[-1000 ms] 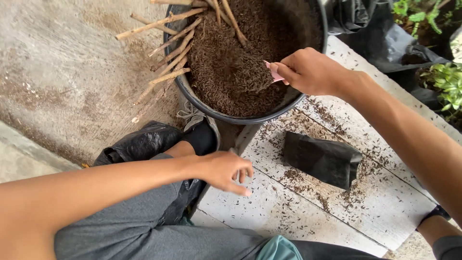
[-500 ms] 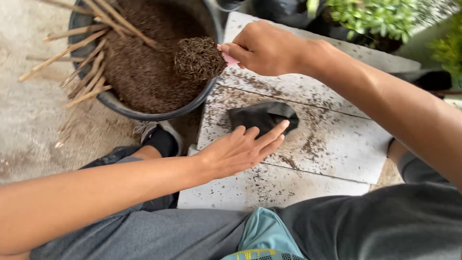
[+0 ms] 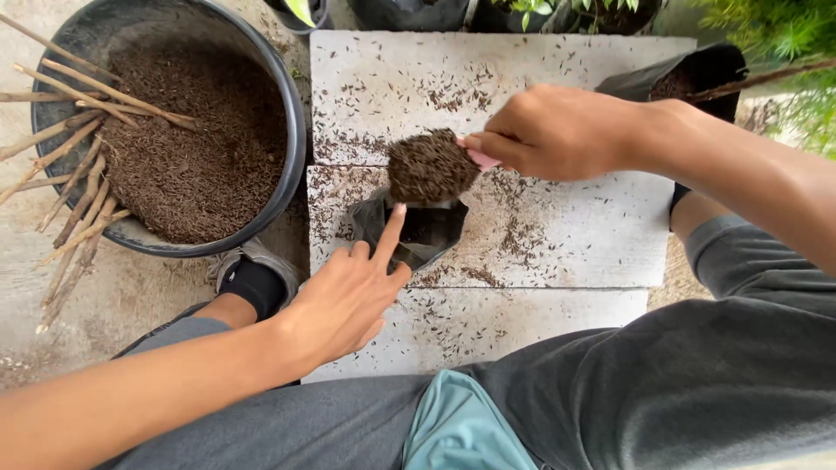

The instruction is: Filling a planting bag with soil and planting a wooden cutting

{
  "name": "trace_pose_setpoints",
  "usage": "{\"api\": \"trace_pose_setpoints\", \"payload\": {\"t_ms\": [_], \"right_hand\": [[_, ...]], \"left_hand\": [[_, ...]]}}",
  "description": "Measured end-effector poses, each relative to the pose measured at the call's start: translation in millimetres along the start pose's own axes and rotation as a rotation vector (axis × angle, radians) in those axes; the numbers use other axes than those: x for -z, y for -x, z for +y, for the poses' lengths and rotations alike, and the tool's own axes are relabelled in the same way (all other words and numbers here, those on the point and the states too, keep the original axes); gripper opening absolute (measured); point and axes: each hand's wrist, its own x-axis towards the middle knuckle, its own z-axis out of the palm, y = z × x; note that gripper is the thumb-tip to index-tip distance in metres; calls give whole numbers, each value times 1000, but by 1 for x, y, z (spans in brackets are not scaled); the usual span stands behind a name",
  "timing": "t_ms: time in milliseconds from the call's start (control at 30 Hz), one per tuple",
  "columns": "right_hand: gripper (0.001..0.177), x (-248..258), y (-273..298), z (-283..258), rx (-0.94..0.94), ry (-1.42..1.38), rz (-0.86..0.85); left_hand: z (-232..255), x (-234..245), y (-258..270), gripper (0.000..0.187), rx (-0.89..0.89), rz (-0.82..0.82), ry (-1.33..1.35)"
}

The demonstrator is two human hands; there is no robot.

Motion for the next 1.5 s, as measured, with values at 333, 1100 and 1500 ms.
{"api": "trace_pose_setpoints", "payload": {"t_ms": [333, 1100, 1500], "right_hand": [[51, -54, -10, 31, -9, 34, -156], [18, -112, -70, -10, 254, 818, 86], [30, -85, -66, -31, 1, 224, -129]], "left_hand": [[-12, -11, 3, 57, 122, 37, 72], [-6, -36, 27, 11, 155, 66, 89], [6, -72, 27, 17, 28, 216, 135]]}}
